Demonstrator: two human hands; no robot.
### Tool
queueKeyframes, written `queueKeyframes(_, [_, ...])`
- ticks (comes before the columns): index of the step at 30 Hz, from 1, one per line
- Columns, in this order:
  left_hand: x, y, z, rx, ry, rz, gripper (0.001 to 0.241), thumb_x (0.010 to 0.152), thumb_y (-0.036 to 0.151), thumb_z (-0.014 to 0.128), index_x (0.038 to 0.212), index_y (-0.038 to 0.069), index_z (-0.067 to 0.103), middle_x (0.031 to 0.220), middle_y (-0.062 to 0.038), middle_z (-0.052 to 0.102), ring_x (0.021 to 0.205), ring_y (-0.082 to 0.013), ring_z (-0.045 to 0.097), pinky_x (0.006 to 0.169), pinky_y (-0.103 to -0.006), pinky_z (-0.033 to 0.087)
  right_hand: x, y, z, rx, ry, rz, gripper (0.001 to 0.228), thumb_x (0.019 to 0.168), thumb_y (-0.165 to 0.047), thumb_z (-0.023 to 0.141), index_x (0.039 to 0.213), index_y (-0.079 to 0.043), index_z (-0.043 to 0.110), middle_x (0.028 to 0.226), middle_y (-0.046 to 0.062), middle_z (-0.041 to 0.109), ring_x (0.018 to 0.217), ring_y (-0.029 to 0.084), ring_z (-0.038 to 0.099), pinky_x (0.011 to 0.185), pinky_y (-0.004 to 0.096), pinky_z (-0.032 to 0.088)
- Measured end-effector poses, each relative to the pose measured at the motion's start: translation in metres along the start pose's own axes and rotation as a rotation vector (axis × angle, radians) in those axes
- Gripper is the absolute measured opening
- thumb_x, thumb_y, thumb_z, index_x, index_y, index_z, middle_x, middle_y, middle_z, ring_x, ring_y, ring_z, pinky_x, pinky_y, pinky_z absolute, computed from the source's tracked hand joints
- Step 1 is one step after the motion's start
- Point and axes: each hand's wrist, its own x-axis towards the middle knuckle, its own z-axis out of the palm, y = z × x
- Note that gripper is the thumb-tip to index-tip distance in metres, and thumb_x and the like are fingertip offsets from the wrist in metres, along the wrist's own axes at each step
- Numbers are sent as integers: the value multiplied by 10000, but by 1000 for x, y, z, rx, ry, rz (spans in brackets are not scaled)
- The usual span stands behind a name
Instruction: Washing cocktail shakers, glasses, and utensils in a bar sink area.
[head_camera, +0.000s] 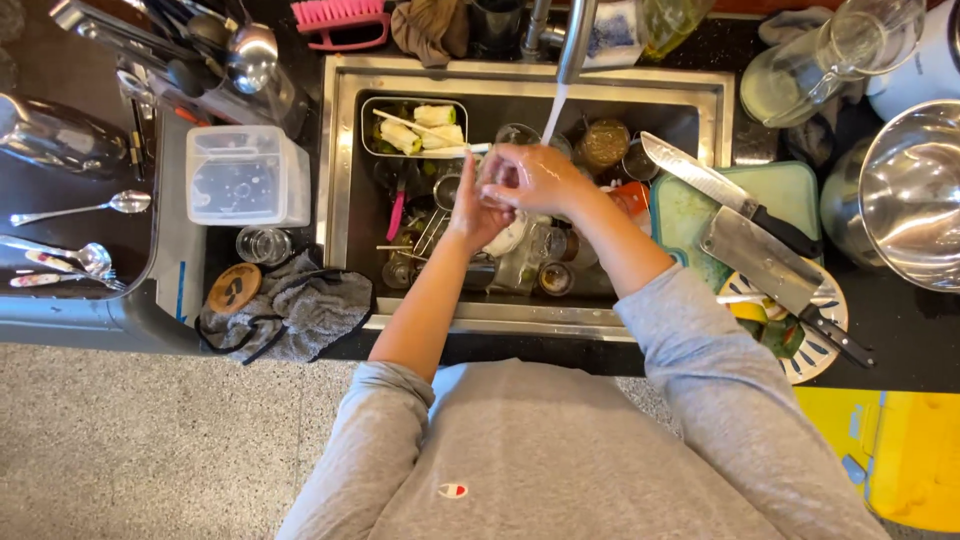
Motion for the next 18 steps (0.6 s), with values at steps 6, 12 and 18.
queueKeyframes(6, [-23, 21, 47, 204, 88, 55, 782, 924, 699, 632, 1397, 110, 432, 1099, -109, 632, 663, -115, 551, 542, -259, 467, 27, 52, -10, 316, -377, 166, 366, 1029, -358, 546, 1234, -111, 721, 1134, 54, 755, 997, 192, 734, 884, 378, 618])
queueKeyframes(12, [14, 5, 29, 286, 294, -97, 592, 862, 706, 596, 1149, 191, 541, 1034, -82, 672, 721, -159, 617, 486, -295, 435, -7, 67, 21, 211, 69, 265, 345, 1038, -342, 538, 1140, -84, 744, 918, 141, 787, 782, 224, 772, 750, 385, 633])
queueKeyframes(18, [5, 62, 93, 1329, 205, 479, 513, 891, 578, 680, 1094, 112, 612, 1052, -94, 685, 966, -318, 682, 786, -444, 533, -24, 118, 39, 941, 509, 220, 395, 942, -448, 674, 1139, -107, 651, 1060, 106, 718, 920, 241, 701, 767, 431, 597])
